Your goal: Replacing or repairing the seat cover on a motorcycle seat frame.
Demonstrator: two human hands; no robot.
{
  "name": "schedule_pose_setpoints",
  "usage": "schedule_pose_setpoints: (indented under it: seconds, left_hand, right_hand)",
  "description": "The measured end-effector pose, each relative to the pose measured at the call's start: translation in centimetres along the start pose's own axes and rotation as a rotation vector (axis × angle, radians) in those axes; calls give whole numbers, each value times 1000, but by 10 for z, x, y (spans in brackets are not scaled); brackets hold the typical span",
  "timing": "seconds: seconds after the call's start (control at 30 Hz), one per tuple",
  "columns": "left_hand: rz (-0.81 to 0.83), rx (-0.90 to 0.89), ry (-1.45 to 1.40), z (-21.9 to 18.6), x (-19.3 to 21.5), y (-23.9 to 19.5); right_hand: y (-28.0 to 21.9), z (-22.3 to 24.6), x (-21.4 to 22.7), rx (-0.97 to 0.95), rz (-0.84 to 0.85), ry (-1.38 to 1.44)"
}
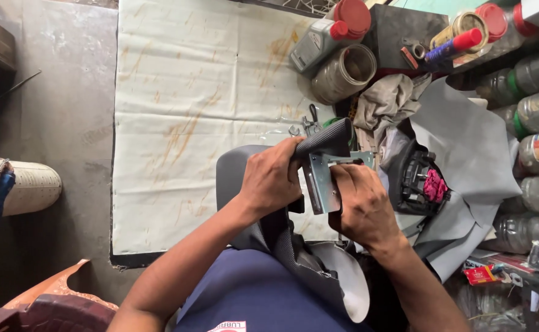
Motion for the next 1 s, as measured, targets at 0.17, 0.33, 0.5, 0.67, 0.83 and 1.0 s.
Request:
schedule_pose_setpoints:
  seconds: [0.17, 0.33, 0.5, 0.67, 0.83, 1.0]
  left_hand:
    - [5, 33, 6, 5, 4, -1]
    - [-16, -2, 3, 12, 19, -5]
    - [-134, -67, 17, 2, 52, -15]
    - [-193, 46, -52, 3, 83, -30]
    - [-196, 39, -87, 3, 97, -50]
    - [-243, 65, -54, 13, 110, -62]
  right_hand:
    - [10, -3, -1, -3, 19, 7]
    - [25, -18, -21, 62, 52, -28]
    - [34, -15, -30, 229, 60, 40]
    - [-33, -28, -101, 75, 345, 198]
    - [-180, -82, -321, -467, 1001, 145]
    - [-202, -82, -379, -672, 607, 86]
Point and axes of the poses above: each hand's wrist, its own y-axis towards the middle knuckle, its own x-axis out of the back of the hand, z = x × y, the point moved 5 cm from there along y, towards the middle knuckle, and after that the axes turned 9 degrees about -y, right-handed, at the moved point
